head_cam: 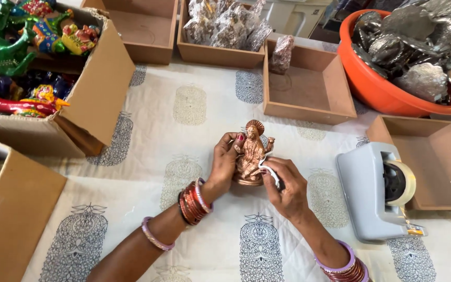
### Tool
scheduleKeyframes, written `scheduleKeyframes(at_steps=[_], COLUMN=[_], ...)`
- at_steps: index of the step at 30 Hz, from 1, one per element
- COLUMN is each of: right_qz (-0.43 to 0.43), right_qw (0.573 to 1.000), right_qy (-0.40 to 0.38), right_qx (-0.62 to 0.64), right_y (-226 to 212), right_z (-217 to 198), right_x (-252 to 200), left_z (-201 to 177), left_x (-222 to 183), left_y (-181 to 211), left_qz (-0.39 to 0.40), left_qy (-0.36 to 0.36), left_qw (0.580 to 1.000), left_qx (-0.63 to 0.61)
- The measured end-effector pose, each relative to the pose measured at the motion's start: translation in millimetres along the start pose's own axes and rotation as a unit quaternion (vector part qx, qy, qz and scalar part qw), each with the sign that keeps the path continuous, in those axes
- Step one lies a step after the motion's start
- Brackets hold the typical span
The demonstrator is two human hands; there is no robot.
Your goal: Cleaning and wrapping decorative figurines in bubble wrap and preparing them for packing.
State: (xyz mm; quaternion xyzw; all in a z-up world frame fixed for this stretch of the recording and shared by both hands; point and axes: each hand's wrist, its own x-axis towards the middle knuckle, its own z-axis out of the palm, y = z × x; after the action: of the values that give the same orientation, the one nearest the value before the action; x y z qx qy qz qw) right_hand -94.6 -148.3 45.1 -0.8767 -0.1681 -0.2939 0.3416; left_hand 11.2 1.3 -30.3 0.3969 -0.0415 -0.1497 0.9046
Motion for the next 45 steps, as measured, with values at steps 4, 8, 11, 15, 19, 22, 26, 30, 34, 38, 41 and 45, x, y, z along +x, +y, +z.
scheduleKeyframes(at_steps=[4,8,11,15,19,22,26,30,34,38,41,45], right_qz=[-0.004,-0.068,-0.099,-0.171,-0.256,-0.172,-0.126,-0.256,-0.098,0.121,0.243,0.215], right_qw=[1.0,0.997,0.993,0.976,0.944,0.97,0.984,0.941,0.991,0.979,0.943,0.957], right_qy=[0.001,-0.012,0.0,-0.016,-0.064,-0.024,-0.017,-0.092,-0.022,-0.006,-0.01,0.01], right_qx=[0.005,-0.037,-0.058,-0.134,-0.198,-0.172,-0.123,-0.201,-0.085,0.163,0.227,0.195], right_y=[0.8,-8.5,-13.3,14.5,-0.3,9.6,11.0,-4.5,-4.1,5.8,24.4,9.6], right_z=[-1.9,2.1,2.8,16.0,12.4,7.9,12.2,8.4,-6.6,-1.8,10.8,11.6], right_x=[2.3,1.9,2.8,-15.3,-10.2,-3.4,-8.8,-10.5,7.9,5.1,-9.2,-10.9], left_z=[12.1,40.0,41.3,42.7,40.4,41.8,36.3,35.4,36.8,36.1,30.0,32.5], left_x=[-10.9,-44.1,-44.1,-38.4,-33.7,-33.0,-31.3,-31.0,-28.0,-27.7,-27.0,-26.0], left_y=[5.1,54.6,53.8,47.3,42.5,43.8,38.4,37.6,35.5,41.9,39.9,46.8], left_qz=[0.139,0.1,0.095,0.084,0.099,0.1,0.125,0.12,0.116,0.088,0.065,0.038], left_qy=[0.088,0.106,0.042,-0.024,0.021,0.023,0.016,0.008,-0.009,-0.026,-0.033,-0.049], left_qw=[0.972,0.971,0.971,0.978,0.983,0.974,0.976,0.972,0.98,0.989,0.993,0.994], left_qx=[0.169,0.189,0.214,0.187,0.155,0.203,0.176,0.204,0.159,0.117,0.097,0.092])
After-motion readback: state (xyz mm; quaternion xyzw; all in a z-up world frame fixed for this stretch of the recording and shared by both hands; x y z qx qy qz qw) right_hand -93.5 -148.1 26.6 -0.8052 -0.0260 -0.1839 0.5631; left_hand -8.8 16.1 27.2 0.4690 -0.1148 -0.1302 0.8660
